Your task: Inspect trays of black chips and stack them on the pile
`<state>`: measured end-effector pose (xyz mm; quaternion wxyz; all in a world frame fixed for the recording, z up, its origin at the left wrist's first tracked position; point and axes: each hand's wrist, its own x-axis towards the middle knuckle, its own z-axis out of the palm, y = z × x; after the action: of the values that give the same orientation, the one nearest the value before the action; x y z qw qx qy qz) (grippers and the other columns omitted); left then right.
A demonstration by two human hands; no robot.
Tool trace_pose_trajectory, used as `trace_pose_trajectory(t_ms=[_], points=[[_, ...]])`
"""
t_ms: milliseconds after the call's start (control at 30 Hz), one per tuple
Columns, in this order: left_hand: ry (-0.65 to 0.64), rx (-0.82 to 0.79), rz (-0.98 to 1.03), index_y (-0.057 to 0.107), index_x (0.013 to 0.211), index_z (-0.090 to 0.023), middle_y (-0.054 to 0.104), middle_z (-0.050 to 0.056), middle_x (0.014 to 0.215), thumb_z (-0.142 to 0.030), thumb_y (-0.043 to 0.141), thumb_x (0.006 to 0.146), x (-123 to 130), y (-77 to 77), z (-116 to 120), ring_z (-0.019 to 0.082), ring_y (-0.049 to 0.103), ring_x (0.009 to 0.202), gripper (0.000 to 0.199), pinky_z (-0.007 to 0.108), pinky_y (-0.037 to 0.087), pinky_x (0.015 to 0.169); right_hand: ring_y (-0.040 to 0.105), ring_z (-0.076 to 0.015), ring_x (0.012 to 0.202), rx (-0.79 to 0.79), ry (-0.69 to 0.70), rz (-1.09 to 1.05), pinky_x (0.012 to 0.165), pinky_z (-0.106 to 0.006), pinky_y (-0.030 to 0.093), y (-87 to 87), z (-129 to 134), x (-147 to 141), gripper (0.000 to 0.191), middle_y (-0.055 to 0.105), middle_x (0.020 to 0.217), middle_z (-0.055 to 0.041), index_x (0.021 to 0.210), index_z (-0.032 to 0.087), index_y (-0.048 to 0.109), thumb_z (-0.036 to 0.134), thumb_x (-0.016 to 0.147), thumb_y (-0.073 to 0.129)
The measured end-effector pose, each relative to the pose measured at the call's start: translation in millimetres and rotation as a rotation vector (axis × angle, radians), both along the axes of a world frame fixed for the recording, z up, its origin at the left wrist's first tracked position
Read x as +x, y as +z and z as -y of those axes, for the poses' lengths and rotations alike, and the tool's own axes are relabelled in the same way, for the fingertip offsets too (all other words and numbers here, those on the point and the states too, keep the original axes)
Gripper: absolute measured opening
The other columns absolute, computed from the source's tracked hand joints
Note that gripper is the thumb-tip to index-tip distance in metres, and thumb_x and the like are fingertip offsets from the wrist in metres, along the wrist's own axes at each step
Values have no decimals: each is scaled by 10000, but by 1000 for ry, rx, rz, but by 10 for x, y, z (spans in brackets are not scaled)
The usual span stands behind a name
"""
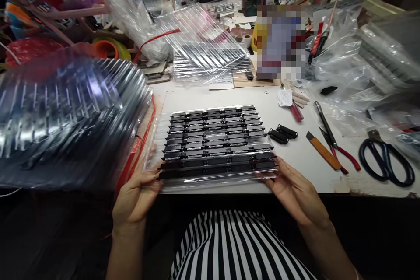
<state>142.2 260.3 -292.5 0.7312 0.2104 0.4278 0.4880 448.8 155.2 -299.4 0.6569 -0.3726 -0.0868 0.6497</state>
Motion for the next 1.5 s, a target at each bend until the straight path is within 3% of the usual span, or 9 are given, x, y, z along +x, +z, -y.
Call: trace_pose_trajectory(t_ms=[400, 600, 833, 1000, 1133, 1333, 1500], points=[[3, -11, 17, 365, 1401, -145, 700, 131, 990, 68, 436, 671, -32, -9, 23, 217, 676, 898, 764, 312, 564, 754, 502, -194, 1213, -84, -43, 58, 995, -380, 484, 40, 6, -44, 284, 602, 1251, -40, 1161, 252, 627, 254, 945, 442], [20, -32, 90, 359, 1404, -155, 705, 114, 957, 42, 433, 696, -35, -18, 46, 186, 674, 892, 739, 291, 540, 779, 505, -223, 1212, -191, -77, 88, 897, -371, 555, 69, -27, -67, 264, 584, 1276, -46, 1129, 259, 642, 273, 914, 489], [38, -29, 212, 407, 1379, -149, 689, 106, 1015, -40, 431, 777, -22, 16, 119, 190, 646, 970, 612, 305, 512, 828, 559, -202, 1145, -233, -113, 93, 850, -319, 578, 75, -29, -75, 247, 622, 1216, -36, 1095, 264, 660, 256, 891, 521], [77, -11, 277, 382, 1394, -124, 628, 134, 1181, -102, 425, 821, 40, 57, 203, 224, 582, 1112, 575, 337, 475, 914, 568, -200, 1133, -231, -109, 108, 905, -361, 552, 38, -18, -69, 230, 641, 1183, -35, 1079, 256, 662, 276, 888, 535], [99, -19, 270, 363, 1404, -159, 607, 106, 1236, -94, 404, 874, 72, 110, 245, 183, 590, 1098, 536, 322, 454, 956, 570, -211, 1134, -204, -92, 127, 966, -409, 510, 48, -9, -73, 209, 664, 1133, -36, 1040, 257, 675, 277, 887, 534], [-95, -4, 232, 298, 1425, -284, 645, 90, 1179, -245, 410, 930, 51, 151, 272, 265, 664, 952, 509, 537, 481, 883, 564, -261, 1148, -179, -27, 77, 979, -492, 483, 51, 31, -39, 238, 675, 1114, -56, 1063, 268, 666, 281, 888, 506], [-65, 17, 213, 253, 1440, -283, 680, 73, 1114, -188, 395, 921, 62, 91, 295, 249, 670, 945, 546, 506, 470, 906, 627, -236, 1045, -129, -24, 71, 954, -496, 502, 9, 65, -4, 237, 687, 1084, -36, 1075, 281, 655, 279, 901, 493]])
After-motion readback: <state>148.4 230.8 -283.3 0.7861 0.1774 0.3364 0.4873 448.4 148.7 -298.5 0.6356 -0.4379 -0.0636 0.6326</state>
